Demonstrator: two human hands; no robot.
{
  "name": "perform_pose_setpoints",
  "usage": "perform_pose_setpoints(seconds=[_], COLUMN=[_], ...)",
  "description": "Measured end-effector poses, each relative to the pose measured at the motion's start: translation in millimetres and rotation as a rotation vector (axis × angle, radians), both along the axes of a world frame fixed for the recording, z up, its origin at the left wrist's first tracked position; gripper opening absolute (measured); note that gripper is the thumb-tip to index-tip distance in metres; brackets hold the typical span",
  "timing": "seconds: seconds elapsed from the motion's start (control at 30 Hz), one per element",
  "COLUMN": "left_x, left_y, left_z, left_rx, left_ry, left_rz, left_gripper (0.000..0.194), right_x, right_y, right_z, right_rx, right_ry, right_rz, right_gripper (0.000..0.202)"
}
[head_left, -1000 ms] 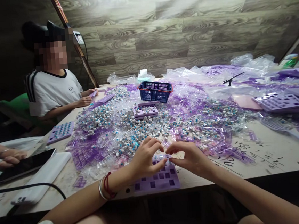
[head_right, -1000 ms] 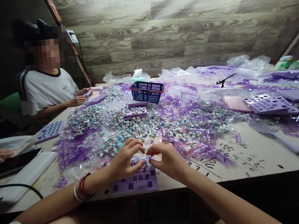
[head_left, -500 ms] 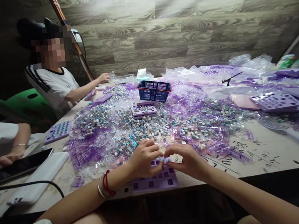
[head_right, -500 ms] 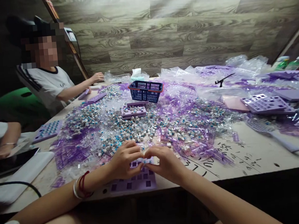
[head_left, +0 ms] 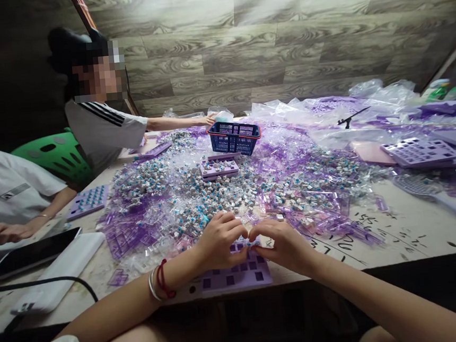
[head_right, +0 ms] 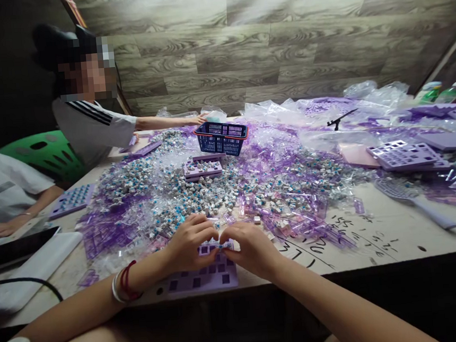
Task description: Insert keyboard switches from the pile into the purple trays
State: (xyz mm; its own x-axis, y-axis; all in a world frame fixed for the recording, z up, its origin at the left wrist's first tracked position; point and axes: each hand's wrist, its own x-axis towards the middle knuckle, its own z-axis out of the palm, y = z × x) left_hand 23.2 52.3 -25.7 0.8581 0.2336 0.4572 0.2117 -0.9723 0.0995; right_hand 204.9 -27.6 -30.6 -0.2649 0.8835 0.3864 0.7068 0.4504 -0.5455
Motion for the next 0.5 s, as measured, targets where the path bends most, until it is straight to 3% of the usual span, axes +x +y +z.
perform_pose_setpoints(seconds=[0.33, 0.5], left_x=[0.8, 1.8], left_y=[1.5, 0.8], left_z=[-1.2, 0.0], left_rx=[-0.086, -0.178], left_ry=[0.037, 0.057], left_rz=[-0.028, -0.055], left_gripper=[0.007, 0.004], right_x=[-0.5, -1.8], right_y=[2.3, 1.6], right_z=[-1.3, -1.5], right_rx=[-0.054, -0.003], right_ry=[0.016, 0.051], right_rz=[-0.003, 0.055], right_gripper=[0.021, 0.021])
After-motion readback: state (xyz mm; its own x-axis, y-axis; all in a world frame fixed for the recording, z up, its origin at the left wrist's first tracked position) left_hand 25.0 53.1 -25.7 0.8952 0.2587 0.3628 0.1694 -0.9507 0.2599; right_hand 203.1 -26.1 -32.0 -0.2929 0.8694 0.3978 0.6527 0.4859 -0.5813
